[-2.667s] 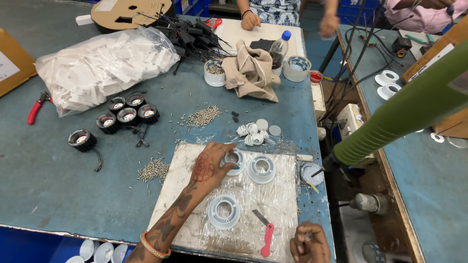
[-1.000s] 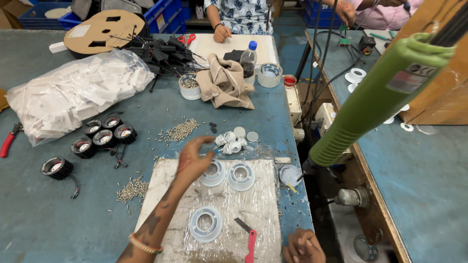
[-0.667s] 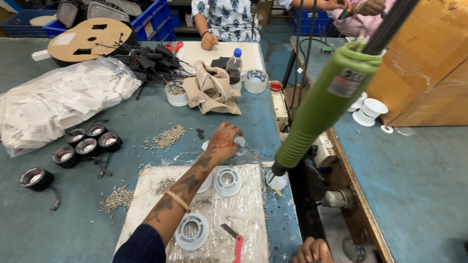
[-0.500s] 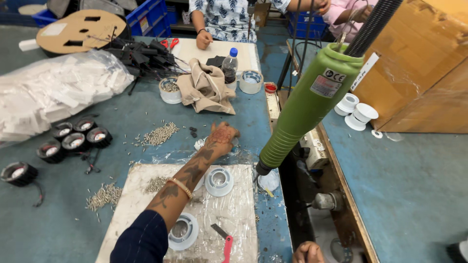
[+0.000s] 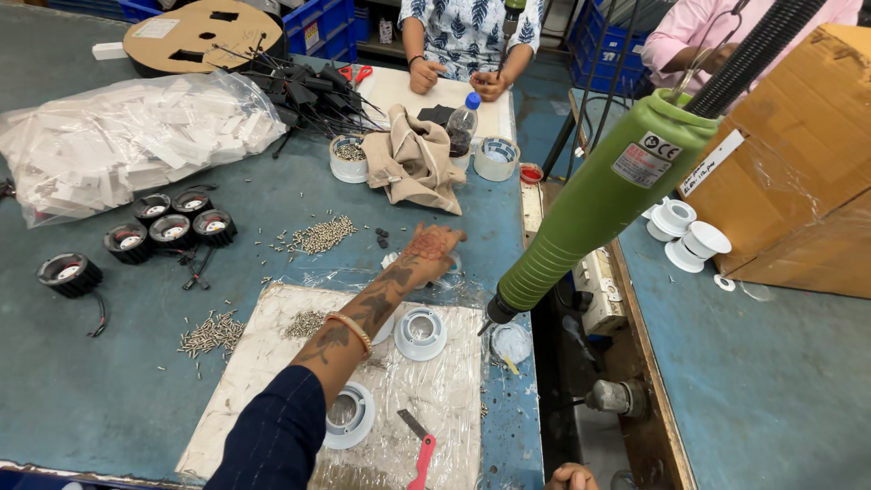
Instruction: The person assembles LED light fixtures by inserting a bulb into a black housing and securing it with a green caulking gun. They then use a utility knife to trim the edges of white plastic rings and place them onto the assembled units.
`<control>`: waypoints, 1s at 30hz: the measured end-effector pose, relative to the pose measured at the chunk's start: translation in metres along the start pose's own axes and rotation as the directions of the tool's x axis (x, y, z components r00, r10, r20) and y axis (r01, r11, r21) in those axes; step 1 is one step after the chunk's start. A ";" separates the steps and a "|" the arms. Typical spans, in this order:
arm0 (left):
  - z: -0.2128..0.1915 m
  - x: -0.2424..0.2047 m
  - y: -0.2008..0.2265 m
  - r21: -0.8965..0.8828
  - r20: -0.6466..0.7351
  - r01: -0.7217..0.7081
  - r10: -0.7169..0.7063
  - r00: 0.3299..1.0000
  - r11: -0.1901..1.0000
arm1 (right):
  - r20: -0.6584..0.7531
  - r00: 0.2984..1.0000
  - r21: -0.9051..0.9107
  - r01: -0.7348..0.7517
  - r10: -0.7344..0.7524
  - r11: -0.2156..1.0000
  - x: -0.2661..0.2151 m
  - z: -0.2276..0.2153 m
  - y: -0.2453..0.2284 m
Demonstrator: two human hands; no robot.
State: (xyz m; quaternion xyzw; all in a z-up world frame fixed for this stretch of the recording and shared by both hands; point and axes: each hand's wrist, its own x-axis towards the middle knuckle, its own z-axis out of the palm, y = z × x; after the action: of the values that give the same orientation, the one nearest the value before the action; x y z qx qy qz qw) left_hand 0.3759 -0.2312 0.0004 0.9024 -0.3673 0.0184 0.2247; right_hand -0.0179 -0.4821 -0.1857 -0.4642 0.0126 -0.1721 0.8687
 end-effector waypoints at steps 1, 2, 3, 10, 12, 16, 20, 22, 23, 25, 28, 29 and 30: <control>-0.007 -0.002 0.002 -0.033 -0.035 -0.011 0.010 0.999 0.999 | -0.006 1.000 -0.016 -0.003 0.003 1.000 0.001 -0.003 0.001; -0.015 -0.004 0.005 -0.065 -0.069 -0.023 0.018 0.997 0.998 | -0.019 1.000 -0.032 -0.006 0.006 0.999 0.003 -0.007 0.002; -0.026 -0.007 0.009 -0.130 -0.103 -0.016 0.003 0.995 0.991 | -0.027 1.000 -0.051 -0.013 0.011 0.999 0.004 -0.011 0.004; -0.098 -0.067 0.032 -0.879 -0.154 -0.059 -0.164 0.974 0.473 | -0.246 0.965 -0.373 -0.175 0.085 0.911 -0.003 -0.015 0.013; -0.114 -0.097 0.037 -0.983 -0.111 -0.079 -0.196 0.974 0.164 | -0.320 0.942 -0.515 -0.261 0.100 0.817 -0.017 0.004 0.010; -0.143 -0.179 0.040 -1.000 -0.013 -0.019 -0.385 0.923 -0.010 | -0.342 0.937 -0.628 -0.173 -0.069 0.759 -0.027 0.119 -0.026; -0.138 -0.264 0.023 -1.000 -0.018 -0.008 -0.555 0.832 0.021 | -0.157 0.881 -0.920 0.033 -0.446 0.390 -0.010 0.186 -0.103; -0.126 -0.302 0.005 -0.999 -0.040 -0.032 -0.609 0.792 0.024 | -0.139 0.799 -0.930 0.097 -0.585 0.354 -0.007 0.180 -0.129; -0.116 -0.316 -0.006 -0.998 -0.053 -0.051 -0.620 0.783 0.021 | -0.247 0.779 -0.911 0.017 -0.576 0.412 -0.014 0.168 -0.131; -0.092 -0.341 -0.023 -0.997 -0.011 -0.055 -0.658 0.753 -0.046 | -0.446 0.712 -0.840 -0.124 -0.543 0.528 -0.024 0.128 -0.117; -0.064 -0.348 -0.034 -0.984 0.065 -0.070 -0.694 0.717 -0.164 | -0.262 0.805 -0.945 -0.102 -0.532 0.312 -0.048 0.059 -0.056; -0.057 -0.337 -0.030 -0.976 0.090 -0.074 -0.690 0.718 -0.205 | -0.287 0.836 -0.935 -0.139 -0.467 0.325 -0.055 0.039 -0.028; -0.051 -0.327 -0.026 -0.969 0.116 -0.069 -0.678 0.726 -0.239 | -0.303 0.860 -0.929 -0.171 -0.410 0.329 -0.066 0.019 -0.006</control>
State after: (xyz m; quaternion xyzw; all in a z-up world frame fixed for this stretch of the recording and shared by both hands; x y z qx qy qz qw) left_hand 0.1618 0.0211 -0.0286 0.4367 0.0805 -0.0940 0.8910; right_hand -0.0779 -0.4494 -0.1788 -0.8161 0.2923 -0.3104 0.3902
